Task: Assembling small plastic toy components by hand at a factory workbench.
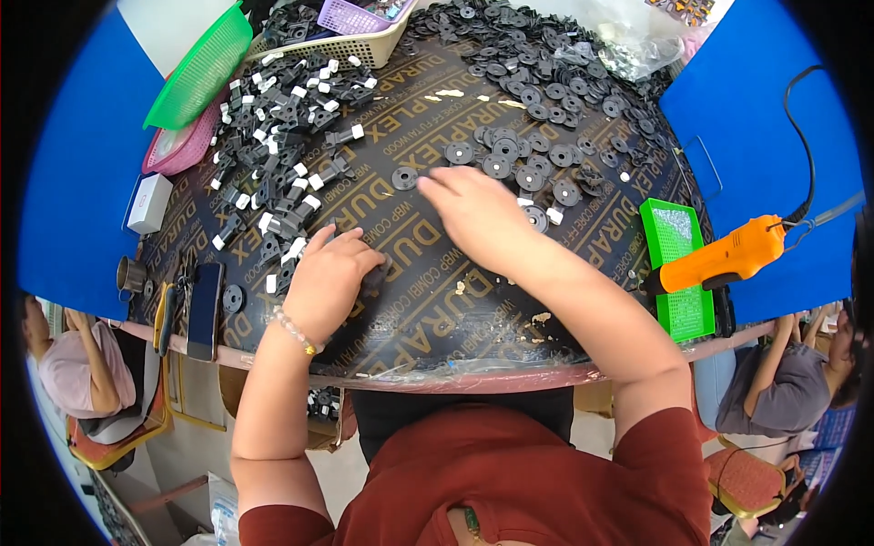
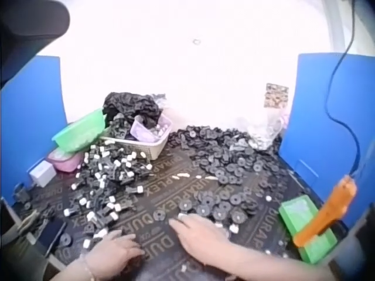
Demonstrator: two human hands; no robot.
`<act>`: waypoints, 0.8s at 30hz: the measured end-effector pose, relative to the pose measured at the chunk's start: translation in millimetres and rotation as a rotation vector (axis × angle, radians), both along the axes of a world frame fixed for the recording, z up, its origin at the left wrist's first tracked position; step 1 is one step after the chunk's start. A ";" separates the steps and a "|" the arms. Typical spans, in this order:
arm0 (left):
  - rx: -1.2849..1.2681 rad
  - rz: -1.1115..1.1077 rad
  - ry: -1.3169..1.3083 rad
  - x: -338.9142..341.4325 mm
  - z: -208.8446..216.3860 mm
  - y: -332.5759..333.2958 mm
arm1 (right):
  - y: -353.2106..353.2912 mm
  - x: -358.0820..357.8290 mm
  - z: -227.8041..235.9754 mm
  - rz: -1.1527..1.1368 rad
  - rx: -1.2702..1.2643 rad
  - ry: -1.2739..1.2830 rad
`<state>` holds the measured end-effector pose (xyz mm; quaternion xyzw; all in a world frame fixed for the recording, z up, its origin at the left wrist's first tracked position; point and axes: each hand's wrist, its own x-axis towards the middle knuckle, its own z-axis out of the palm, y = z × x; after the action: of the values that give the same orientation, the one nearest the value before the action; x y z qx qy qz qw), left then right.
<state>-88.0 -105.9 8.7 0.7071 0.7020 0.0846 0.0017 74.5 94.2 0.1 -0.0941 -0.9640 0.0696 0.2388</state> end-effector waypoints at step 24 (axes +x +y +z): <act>0.182 0.048 -2.146 88.9 13.9 102.3 | -30.0 204.2 -10.8 -0.639 0.062 -0.204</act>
<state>0.9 -3.6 22.6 0.2473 0.3385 0.7128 0.5623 278.8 64.2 -10.7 -0.3909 -0.9062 -0.0480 0.1537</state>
